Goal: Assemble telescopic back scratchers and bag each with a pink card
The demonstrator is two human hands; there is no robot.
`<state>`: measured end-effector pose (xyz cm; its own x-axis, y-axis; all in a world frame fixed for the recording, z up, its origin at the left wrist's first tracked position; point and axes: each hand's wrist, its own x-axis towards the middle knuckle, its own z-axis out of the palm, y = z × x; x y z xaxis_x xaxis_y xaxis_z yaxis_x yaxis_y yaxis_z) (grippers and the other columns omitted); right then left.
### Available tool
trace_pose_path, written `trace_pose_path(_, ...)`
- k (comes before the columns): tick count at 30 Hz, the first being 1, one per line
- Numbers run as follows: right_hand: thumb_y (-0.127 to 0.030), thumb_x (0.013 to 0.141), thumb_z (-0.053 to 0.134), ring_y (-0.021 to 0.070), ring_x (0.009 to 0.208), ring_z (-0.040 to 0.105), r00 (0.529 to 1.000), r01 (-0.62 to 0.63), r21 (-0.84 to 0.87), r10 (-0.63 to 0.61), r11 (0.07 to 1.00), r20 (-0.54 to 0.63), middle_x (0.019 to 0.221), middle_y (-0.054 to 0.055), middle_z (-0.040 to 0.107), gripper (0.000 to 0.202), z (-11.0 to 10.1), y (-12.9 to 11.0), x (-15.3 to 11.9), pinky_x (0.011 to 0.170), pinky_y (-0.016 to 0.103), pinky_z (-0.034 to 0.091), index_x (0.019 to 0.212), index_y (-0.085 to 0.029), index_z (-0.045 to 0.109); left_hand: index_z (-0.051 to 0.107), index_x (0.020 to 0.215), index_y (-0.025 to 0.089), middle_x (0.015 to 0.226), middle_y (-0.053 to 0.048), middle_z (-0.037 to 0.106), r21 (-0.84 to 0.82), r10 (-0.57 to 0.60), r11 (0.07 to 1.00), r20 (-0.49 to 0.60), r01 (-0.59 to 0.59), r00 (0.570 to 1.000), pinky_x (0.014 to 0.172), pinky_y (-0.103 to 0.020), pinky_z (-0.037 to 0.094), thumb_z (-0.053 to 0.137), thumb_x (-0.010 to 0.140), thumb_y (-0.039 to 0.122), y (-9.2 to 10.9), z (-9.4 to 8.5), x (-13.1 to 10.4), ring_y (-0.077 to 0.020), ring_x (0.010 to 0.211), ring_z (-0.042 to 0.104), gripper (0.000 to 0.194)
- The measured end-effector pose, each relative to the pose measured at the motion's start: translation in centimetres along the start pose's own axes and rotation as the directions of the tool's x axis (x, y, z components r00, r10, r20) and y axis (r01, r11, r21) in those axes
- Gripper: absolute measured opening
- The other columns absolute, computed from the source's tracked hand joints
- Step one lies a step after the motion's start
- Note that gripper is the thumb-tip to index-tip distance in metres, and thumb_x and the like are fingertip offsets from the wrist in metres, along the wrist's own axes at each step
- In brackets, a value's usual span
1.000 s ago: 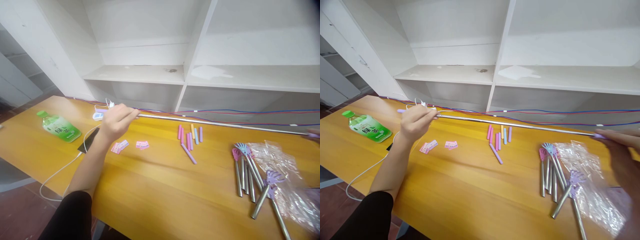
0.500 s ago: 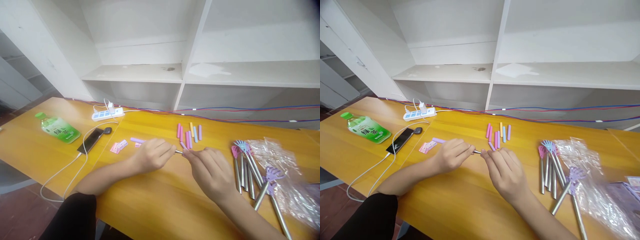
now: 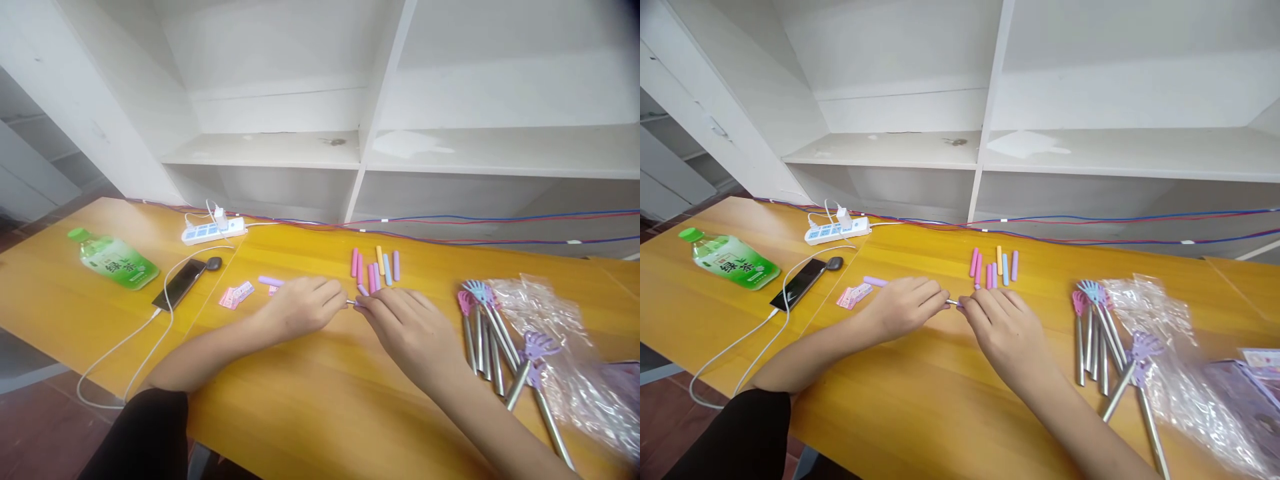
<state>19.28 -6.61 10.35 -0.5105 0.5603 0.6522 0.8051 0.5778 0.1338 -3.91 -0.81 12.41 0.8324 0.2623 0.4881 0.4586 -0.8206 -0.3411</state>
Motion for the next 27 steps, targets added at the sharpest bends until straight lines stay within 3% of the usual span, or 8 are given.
trace_pose_path(10, -0.02, 0.106, 0.055, 0.0185, 0.084, 0.051, 0.999, 0.011, -0.037, -0.01, 0.999, 0.044, 0.09, 0.006, 0.062, 0.012, 0.7, 0.2, 0.0, 0.081, 0.034, 0.035, 0.109, -0.012, 0.064, 0.062, 0.093, 0.017, 0.076, 0.0, 0.059, 0.011, -0.02, 1.0, -0.04, 0.021, 0.999, 0.054, -0.032, 0.032, 0.049, 0.107, 0.025, 0.0, 0.0, -0.2, -0.0141, 0.064, 0.054, 0.02)
trace_pose_path(15, -0.014, 0.106, 0.051, 0.019, 0.085, 0.051, 0.995, 0.027, -0.006, -0.027, 1.0, 0.092, 0.092, 0.007, 0.062, 0.014, 0.8, 0.3, -0.2, 0.082, 0.034, 0.035, 0.109, -0.012, 0.065, 0.06, 0.091, 0.018, 0.074, 0.001, 0.057, 0.019, -0.03, 0.999, -0.002, 0.03, 1.0, 0.05, -0.032, 0.026, 0.048, 0.108, 0.024, 0.1, -0.1, -0.3, -0.0134, 0.06, 0.052, 0.022)
trace_pose_path(22, -0.013, 0.105, 0.053, 0.0175, 0.085, 0.051, 0.998, 0.036, 0.004, -0.036, 0.999, 0.061, 0.093, 0.006, 0.063, 0.012, 0.5, 0.6, -0.1, 0.084, 0.034, 0.036, 0.106, -0.013, 0.065, 0.06, 0.094, 0.018, 0.075, 0.001, 0.059, -0.005, -0.022, 1.0, 0.017, 0.022, 1.0, 0.052, -0.033, 0.031, 0.046, 0.109, 0.026, 0.1, 0.3, -0.4, -0.0143, 0.064, 0.055, 0.022)
trace_pose_path(27, -0.013, 0.105, 0.054, 0.017, 0.084, 0.05, 0.999, 0.038, -0.006, -0.038, 0.999, 0.029, 0.087, 0.005, 0.061, 0.013, 0.5, 0.7, 0.1, 0.085, 0.034, 0.038, 0.101, -0.013, 0.067, 0.059, 0.091, 0.019, 0.076, -0.001, 0.061, -0.049, -0.086, 0.995, 0.089, 0.091, 0.992, 0.054, -0.032, 0.029, 0.046, 0.108, 0.027, 0.4, 1.2, -0.9, -0.0157, 0.066, 0.057, 0.023)
